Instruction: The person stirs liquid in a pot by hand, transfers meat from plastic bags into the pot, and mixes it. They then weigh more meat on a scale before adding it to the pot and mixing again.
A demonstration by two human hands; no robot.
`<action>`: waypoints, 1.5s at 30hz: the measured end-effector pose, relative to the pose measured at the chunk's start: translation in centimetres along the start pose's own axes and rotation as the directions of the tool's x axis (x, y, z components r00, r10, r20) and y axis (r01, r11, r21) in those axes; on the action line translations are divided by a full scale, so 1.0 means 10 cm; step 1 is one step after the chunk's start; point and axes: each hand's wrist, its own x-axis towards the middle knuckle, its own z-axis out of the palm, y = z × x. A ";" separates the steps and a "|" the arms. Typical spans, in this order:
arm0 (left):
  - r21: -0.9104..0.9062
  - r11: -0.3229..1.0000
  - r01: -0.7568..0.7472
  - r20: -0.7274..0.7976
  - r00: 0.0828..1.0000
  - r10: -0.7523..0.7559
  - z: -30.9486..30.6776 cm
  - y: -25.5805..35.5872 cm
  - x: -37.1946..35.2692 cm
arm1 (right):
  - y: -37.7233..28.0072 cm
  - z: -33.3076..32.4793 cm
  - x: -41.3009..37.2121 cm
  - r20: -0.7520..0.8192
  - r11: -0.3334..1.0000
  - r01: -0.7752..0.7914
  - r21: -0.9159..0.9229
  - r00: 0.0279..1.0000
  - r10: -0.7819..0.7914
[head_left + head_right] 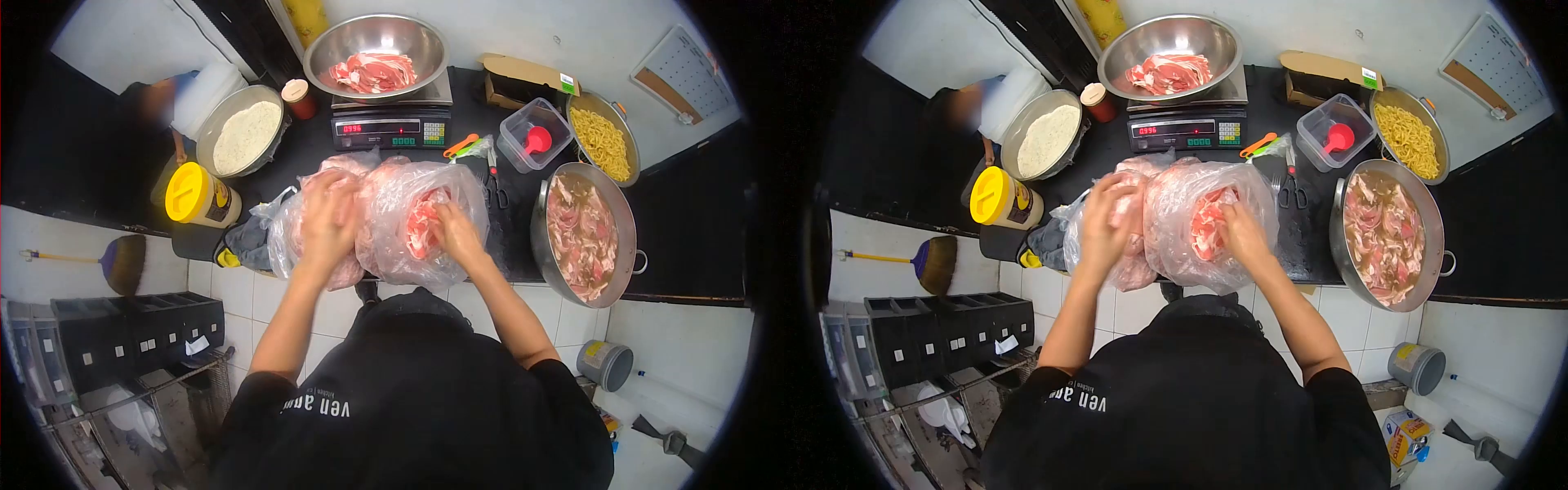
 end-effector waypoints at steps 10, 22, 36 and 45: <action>0.411 0.892 -0.186 0.431 0.902 -0.010 1.15 0.10 0.06 | -0.26 -0.94 0.12 0.379 0.453 -0.509 0.732 0.857 0.350; 0.184 0.963 -0.197 0.404 0.908 0.109 0.91 0.30 -0.01 | -0.10 -0.31 0.03 0.436 0.772 -0.415 0.481 0.878 0.200; -0.406 0.731 0.548 0.212 0.835 -0.508 -0.13 -0.71 -0.21 | -0.40 -1.53 0.54 0.446 0.884 -0.293 0.365 0.888 0.110; -0.607 0.518 0.603 0.090 0.699 -0.709 -0.68 -1.56 0.69 | -0.80 -1.48 1.69 0.462 0.990 -0.130 0.062 0.883 0.087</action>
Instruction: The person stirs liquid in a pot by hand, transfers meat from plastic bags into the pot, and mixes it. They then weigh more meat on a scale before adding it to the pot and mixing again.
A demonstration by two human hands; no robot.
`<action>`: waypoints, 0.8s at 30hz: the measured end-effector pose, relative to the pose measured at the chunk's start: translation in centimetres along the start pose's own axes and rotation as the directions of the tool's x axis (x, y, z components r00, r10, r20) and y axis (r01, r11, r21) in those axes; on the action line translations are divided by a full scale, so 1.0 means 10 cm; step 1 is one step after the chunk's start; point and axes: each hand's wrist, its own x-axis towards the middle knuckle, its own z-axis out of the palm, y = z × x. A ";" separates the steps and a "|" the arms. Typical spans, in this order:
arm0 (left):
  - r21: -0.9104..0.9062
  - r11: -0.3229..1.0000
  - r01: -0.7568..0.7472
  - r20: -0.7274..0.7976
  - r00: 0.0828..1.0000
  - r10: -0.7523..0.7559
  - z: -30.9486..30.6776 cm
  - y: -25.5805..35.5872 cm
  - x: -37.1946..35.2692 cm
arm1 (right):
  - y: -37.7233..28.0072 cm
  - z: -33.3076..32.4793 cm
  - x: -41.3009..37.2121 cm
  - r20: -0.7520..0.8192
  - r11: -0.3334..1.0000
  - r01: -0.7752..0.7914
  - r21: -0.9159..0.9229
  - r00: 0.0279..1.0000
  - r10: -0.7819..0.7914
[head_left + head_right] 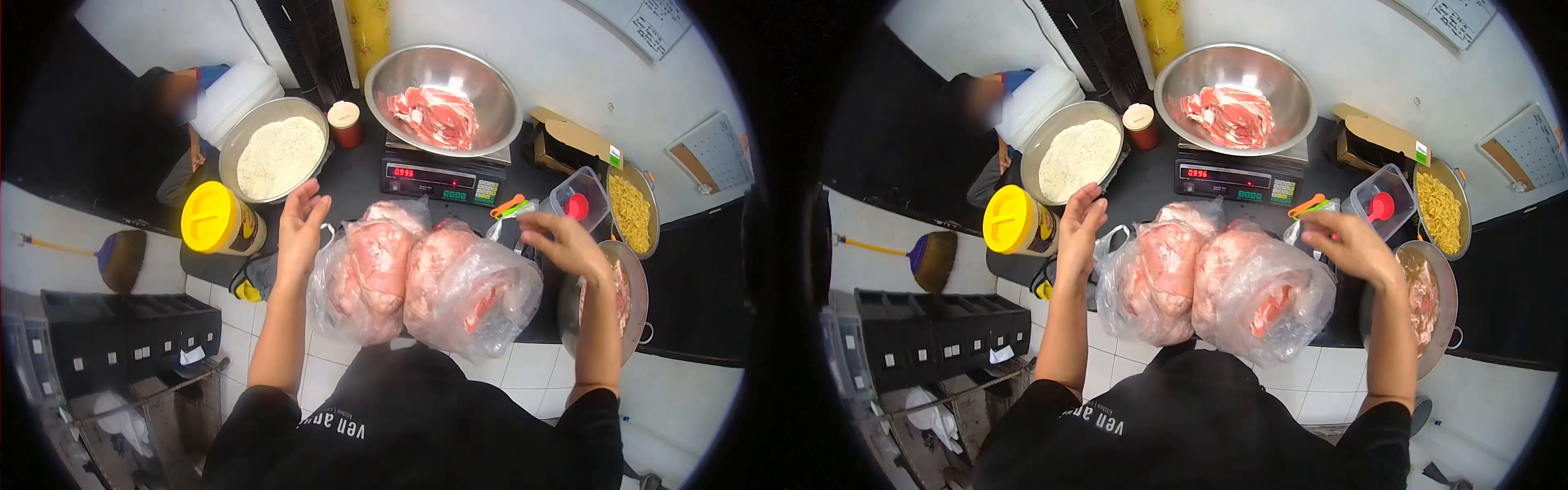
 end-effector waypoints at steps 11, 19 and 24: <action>-0.213 0.977 0.001 0.363 0.929 0.078 0.85 0.47 1.46 | 0.22 -0.14 2.16 -0.285 0.973 -0.071 -0.222 0.958 0.005; -0.391 0.838 0.380 0.532 0.836 -0.131 1.66 0.17 2.02 | 0.81 -0.09 3.27 -0.276 0.904 -0.143 -0.403 0.961 0.029; -0.407 0.640 0.651 0.578 0.727 -0.372 2.09 -0.13 2.21 | 1.11 -0.01 3.85 -0.222 0.886 -0.193 -0.422 0.969 0.105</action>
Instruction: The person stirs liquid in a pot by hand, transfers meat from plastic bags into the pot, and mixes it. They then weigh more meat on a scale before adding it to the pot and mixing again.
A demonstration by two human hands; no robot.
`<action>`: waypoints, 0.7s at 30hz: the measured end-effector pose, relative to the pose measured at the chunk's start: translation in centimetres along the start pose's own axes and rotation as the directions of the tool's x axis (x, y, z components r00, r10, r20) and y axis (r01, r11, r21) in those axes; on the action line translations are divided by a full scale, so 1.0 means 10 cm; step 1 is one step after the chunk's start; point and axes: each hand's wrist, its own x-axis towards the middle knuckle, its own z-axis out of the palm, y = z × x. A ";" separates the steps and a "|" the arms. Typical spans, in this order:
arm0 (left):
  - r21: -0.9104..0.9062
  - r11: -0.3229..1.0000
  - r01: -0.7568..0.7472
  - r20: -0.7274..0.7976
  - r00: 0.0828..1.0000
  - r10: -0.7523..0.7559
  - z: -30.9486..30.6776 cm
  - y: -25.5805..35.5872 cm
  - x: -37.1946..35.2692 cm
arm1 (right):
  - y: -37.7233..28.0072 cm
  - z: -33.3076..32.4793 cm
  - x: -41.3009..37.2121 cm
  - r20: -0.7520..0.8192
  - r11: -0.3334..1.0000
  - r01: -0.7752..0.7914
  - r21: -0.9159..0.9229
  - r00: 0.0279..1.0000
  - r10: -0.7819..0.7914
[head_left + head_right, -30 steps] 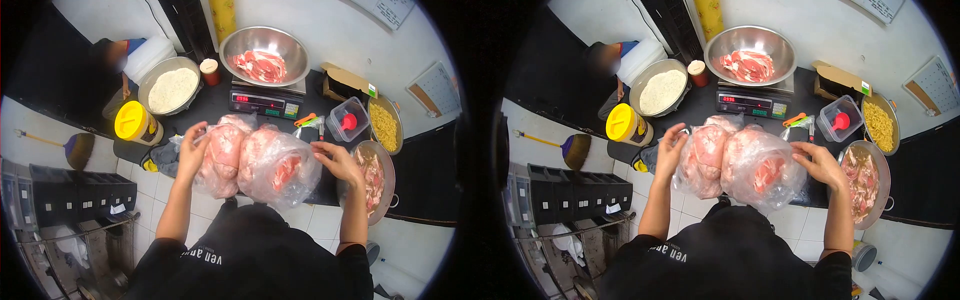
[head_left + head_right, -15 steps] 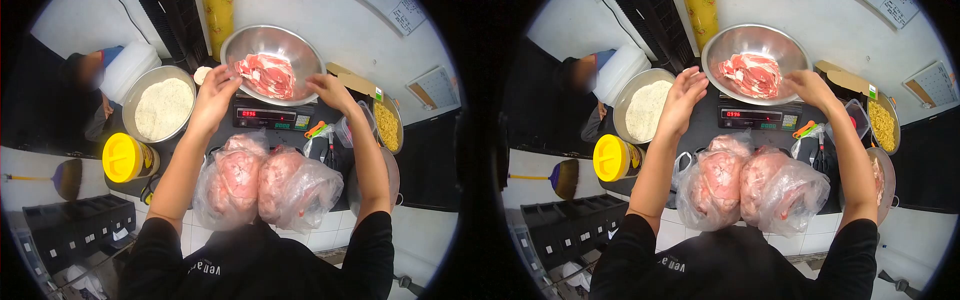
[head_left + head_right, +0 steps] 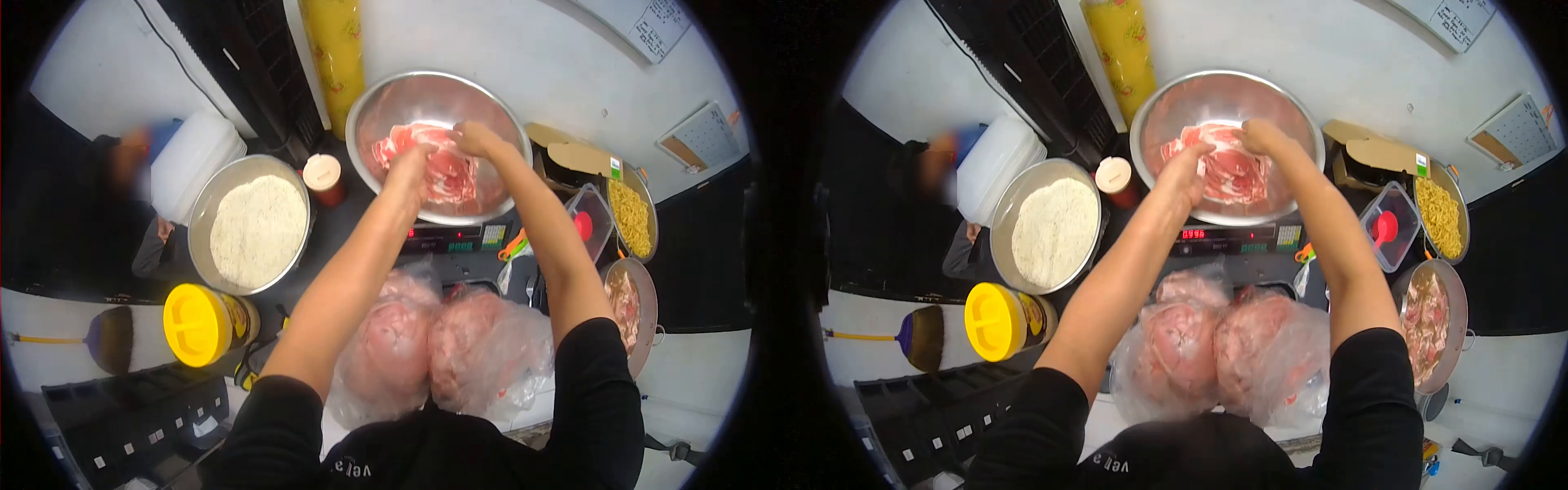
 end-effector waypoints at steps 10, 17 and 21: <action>0.129 0.983 0.133 -0.192 0.976 -0.107 -0.30 -0.51 1.24 | 0.43 0.51 0.87 0.308 0.992 -0.002 0.125 0.951 -0.037; 0.122 0.990 0.068 -0.664 0.747 0.030 -0.13 -0.75 1.50 | 0.27 0.46 0.79 0.326 0.973 -0.216 0.087 0.929 0.177; 0.304 0.918 0.255 -0.685 0.728 0.024 -0.06 -0.67 1.32 | 0.28 0.52 0.76 0.441 0.934 -0.273 0.229 0.885 0.150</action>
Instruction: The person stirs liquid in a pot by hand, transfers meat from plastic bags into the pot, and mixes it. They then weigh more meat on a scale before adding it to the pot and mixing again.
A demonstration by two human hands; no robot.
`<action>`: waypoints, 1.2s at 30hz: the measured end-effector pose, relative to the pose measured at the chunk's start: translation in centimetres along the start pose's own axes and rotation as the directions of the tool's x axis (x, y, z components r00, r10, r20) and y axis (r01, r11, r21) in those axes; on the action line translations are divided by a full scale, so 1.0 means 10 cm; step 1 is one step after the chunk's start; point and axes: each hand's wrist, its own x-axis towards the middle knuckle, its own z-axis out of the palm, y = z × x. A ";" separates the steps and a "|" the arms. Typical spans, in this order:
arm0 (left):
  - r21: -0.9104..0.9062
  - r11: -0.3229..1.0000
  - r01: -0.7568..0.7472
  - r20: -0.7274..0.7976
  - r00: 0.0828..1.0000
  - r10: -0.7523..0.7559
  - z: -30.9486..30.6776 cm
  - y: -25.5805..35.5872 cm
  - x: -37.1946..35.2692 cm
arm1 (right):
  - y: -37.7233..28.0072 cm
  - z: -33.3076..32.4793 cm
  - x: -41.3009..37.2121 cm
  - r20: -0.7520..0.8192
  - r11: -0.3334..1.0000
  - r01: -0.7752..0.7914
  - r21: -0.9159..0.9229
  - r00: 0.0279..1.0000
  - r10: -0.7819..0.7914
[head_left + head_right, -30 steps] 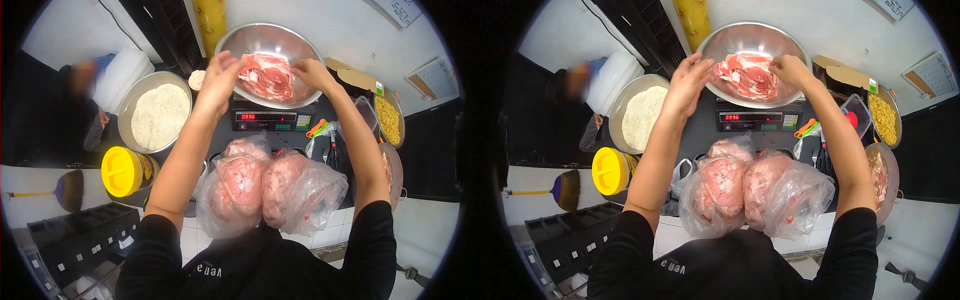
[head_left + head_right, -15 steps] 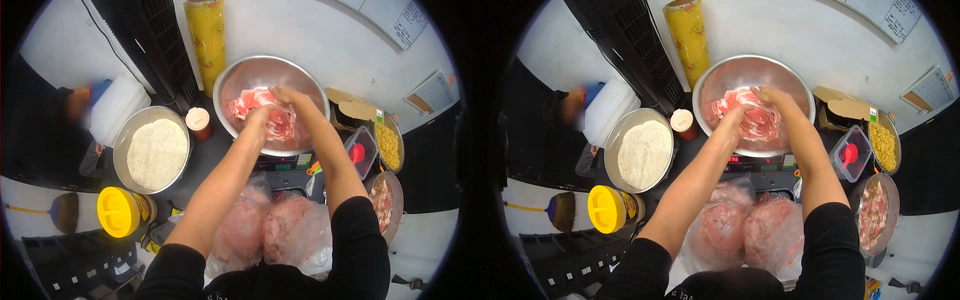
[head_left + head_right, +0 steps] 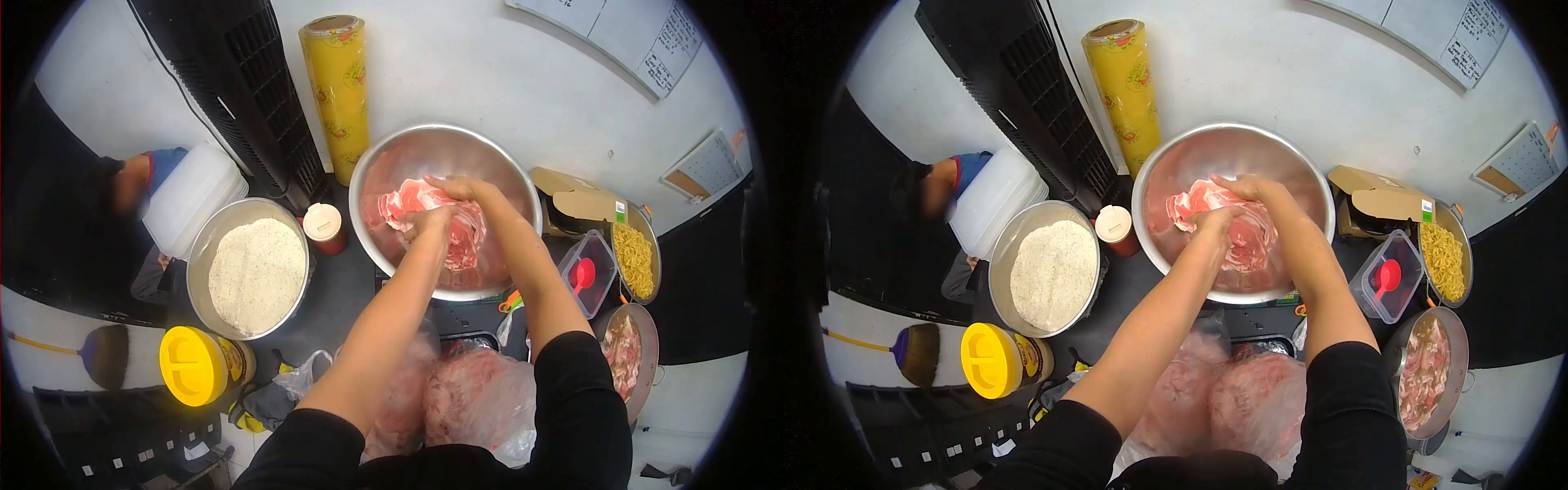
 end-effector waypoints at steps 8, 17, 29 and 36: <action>-0.367 0.928 0.067 0.210 0.978 0.013 0.04 -0.08 0.63 | -0.15 -0.12 -0.47 0.216 0.985 -0.100 0.140 0.974 0.069; -0.361 0.925 0.120 0.399 0.916 0.038 -0.27 0.24 0.09 | -0.22 0.10 -0.76 0.216 0.761 -0.001 0.649 0.959 -0.182; -0.104 0.962 -0.253 0.662 0.704 0.257 -0.49 1.18 -1.48 | -0.42 -0.75 -1.65 -0.182 0.385 0.387 0.838 0.863 -0.471; -0.269 0.910 -0.317 0.820 0.420 0.388 -0.13 0.80 -3.20 | 0.17 -1.32 -3.55 -0.325 0.513 0.416 0.750 0.909 -0.262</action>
